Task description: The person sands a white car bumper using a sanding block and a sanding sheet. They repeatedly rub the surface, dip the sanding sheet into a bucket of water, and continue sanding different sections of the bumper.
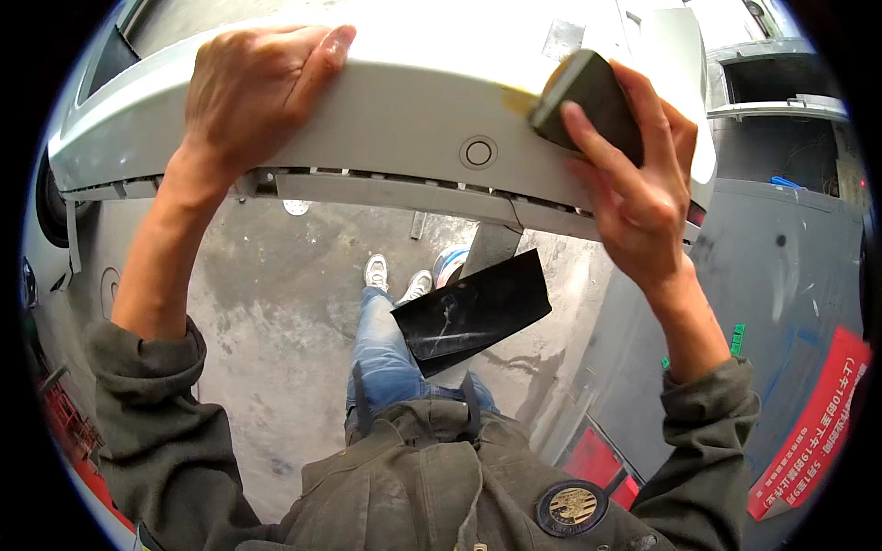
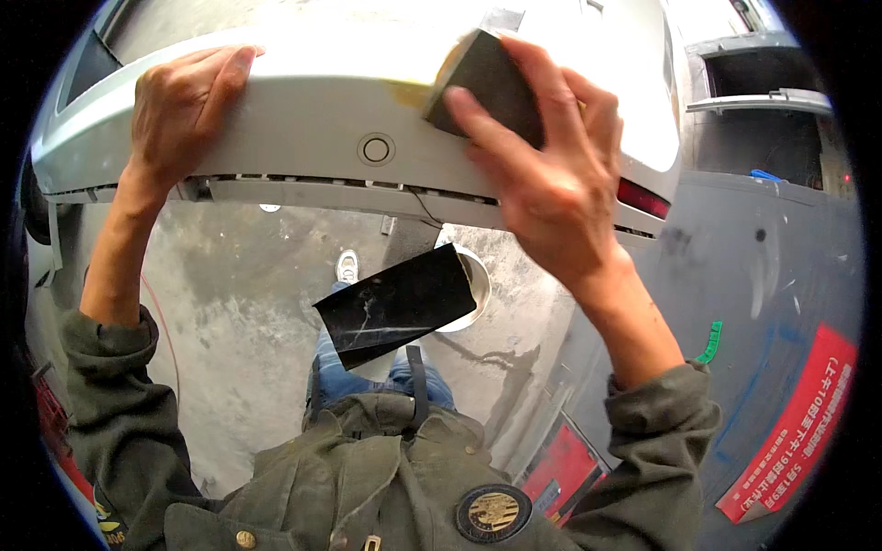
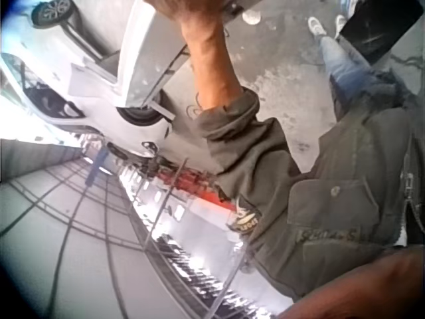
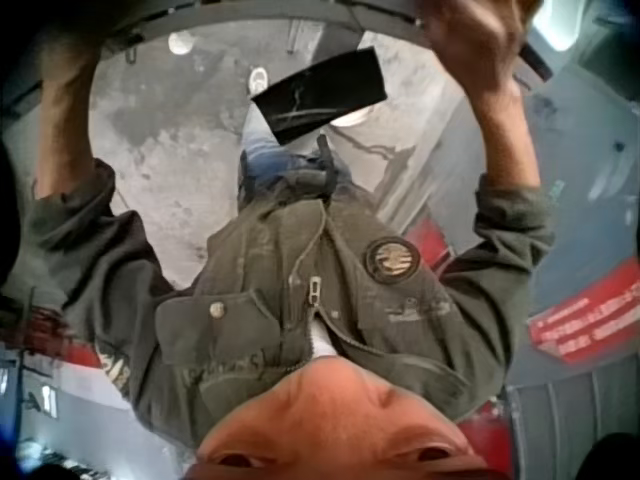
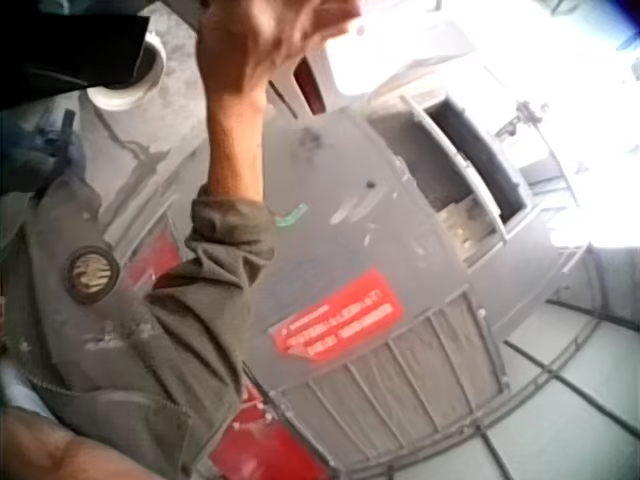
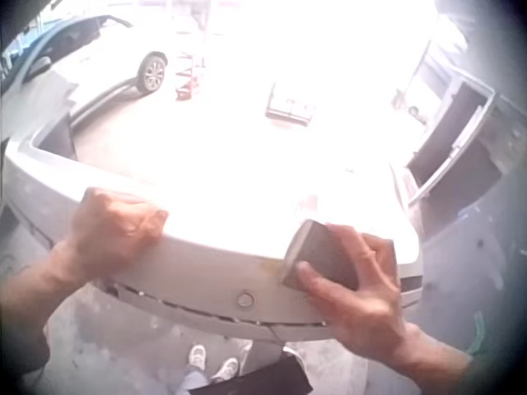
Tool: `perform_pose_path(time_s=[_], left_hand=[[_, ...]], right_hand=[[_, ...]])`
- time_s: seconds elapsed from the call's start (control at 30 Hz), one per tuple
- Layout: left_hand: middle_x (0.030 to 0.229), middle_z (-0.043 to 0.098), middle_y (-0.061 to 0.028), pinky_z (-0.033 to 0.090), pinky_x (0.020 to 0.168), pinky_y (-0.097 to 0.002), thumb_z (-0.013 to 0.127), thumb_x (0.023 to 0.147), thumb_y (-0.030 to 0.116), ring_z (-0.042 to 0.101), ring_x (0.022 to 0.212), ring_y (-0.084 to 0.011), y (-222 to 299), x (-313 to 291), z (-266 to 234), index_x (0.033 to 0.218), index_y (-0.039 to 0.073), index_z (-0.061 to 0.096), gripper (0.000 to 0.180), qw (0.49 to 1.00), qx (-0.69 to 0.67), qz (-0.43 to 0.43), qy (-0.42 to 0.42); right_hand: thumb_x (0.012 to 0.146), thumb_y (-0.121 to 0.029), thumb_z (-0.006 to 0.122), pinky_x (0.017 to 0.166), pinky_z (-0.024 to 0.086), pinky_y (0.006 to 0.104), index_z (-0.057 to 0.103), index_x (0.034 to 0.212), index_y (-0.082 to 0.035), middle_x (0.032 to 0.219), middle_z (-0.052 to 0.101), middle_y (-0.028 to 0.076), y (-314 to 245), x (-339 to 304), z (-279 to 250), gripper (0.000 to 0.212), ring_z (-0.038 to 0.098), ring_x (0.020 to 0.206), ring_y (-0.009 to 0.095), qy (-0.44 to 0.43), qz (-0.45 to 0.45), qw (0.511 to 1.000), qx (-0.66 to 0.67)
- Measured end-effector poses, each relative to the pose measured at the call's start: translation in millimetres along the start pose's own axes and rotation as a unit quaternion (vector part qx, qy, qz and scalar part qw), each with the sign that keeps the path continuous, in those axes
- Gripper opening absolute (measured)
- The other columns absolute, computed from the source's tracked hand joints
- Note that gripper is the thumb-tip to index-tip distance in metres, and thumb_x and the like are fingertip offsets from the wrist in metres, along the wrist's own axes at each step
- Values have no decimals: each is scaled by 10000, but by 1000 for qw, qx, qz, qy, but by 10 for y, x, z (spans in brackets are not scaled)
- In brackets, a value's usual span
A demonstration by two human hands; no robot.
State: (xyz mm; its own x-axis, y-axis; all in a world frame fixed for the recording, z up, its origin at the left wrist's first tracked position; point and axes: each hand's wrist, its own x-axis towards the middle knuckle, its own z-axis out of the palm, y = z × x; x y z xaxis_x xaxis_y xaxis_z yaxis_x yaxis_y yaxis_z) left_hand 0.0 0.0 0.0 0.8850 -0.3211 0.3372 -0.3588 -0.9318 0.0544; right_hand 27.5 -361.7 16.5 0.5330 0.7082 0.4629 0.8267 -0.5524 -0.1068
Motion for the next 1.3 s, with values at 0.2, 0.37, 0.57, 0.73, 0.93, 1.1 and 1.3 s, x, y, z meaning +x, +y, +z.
perform_pose_path(time_s=[0.2,0.37,0.57,0.73,0.93,1.1,1.3], left_hand=[[946,796,-163,605,696,-357,416,1126,367,767,743,-272,-132,17,8,1061,45,796,502,997,-15,50,51],[964,797,-165,614,727,-349,427,1125,361,779,781,-255,-85,9,86,1075,46,801,491,997,-37,25,57],[967,801,-154,618,712,-349,435,1125,357,774,758,-255,-138,-4,90,1081,58,807,480,997,-15,39,60],[956,803,-147,614,672,-345,419,1128,371,765,708,-247,-143,-24,56,1086,73,810,493,998,-30,35,48],[937,805,-137,608,649,-339,401,1128,382,756,681,-235,-116,-51,81,1066,70,814,521,999,-15,6,46],[949,806,-137,613,666,-341,411,1122,372,778,754,-242,-7,29,-34,1041,58,814,517,1000,4,7,18],[970,804,-147,617,703,-357,434,1117,359,781,789,-262,-99,-22,-4,1046,24,806,505,999,16,31,31]], right_hand=[[747,-50,840,1039,477,419,794,1253,-249,1548,529,111,-284,362,131,546,534,1255,315,30,-32,999,-15],[749,-71,853,1045,476,418,802,1241,-217,1542,535,135,-409,457,211,515,525,1274,321,29,-38,996,-73],[754,-35,839,1068,453,394,808,1230,-170,1524,550,161,-77,73,-18,496,551,1248,321,11,-3,998,-60],[728,-76,804,1005,448,428,799,1193,-147,1483,549,197,-423,478,342,471,520,1187,341,73,-73,994,-45],[745,-7,829,1096,510,433,782,1266,-185,1519,556,174,291,-525,-339,552,556,1287,362,-21,45,998,-43],[738,-176,852,1062,486,467,766,1259,-188,1549,551,151,44,-359,-171,528,550,1304,351,-65,-54,996,7],[701,-116,849,1039,532,470,753,1283,-165,1552,541,183,-109,-87,-6,592,521,1332,384,-73,-99,992,20]])
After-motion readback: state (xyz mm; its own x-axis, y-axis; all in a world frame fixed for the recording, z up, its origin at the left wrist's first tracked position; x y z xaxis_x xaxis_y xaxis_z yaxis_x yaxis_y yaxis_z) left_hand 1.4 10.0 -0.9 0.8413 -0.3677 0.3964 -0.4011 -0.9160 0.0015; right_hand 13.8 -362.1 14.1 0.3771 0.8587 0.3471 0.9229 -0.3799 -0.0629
